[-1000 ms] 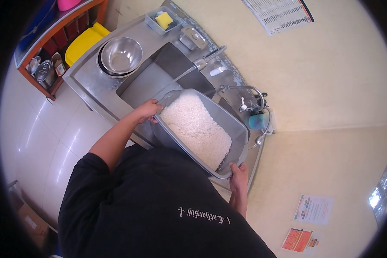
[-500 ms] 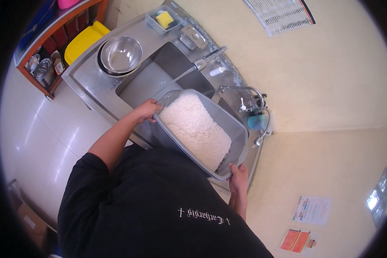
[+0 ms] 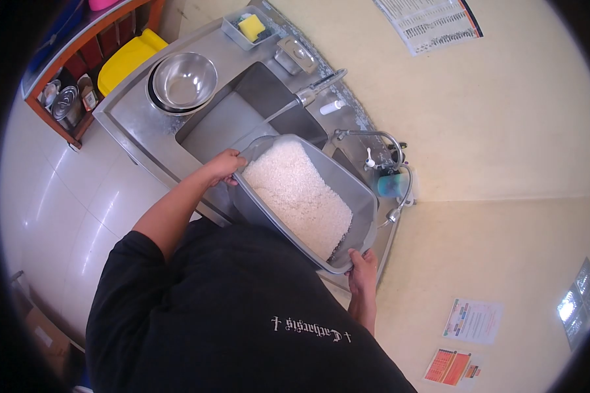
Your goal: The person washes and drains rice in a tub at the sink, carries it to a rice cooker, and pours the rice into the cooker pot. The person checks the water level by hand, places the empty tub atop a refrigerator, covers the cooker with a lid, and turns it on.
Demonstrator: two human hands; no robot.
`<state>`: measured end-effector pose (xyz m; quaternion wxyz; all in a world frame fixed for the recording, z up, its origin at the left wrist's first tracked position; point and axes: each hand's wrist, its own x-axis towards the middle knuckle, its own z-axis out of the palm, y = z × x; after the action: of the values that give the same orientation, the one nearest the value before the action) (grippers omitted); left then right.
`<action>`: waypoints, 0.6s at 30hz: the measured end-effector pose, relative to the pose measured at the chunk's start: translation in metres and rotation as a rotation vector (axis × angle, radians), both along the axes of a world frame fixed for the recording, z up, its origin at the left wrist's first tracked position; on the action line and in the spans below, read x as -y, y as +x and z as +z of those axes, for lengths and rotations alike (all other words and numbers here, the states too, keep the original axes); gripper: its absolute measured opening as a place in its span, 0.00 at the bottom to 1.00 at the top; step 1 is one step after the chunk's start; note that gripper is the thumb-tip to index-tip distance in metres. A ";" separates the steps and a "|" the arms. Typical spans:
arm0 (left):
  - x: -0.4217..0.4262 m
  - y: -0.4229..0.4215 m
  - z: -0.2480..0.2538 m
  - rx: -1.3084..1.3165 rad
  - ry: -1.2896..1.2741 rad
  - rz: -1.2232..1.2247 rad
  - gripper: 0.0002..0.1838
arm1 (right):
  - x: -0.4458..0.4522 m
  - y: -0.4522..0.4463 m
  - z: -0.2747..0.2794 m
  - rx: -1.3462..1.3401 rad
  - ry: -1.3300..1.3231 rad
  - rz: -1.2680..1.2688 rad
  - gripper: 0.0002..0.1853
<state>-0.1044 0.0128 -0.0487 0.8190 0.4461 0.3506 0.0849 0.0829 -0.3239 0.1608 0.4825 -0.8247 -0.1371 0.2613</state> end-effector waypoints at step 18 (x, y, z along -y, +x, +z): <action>-0.001 -0.003 0.011 -0.014 -0.001 -0.034 0.33 | 0.001 -0.001 -0.001 0.004 -0.012 -0.001 0.11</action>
<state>-0.1078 0.0138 -0.0381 0.8182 0.4520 0.3488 0.0678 0.0823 -0.3252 0.1601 0.4773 -0.8283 -0.1361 0.2600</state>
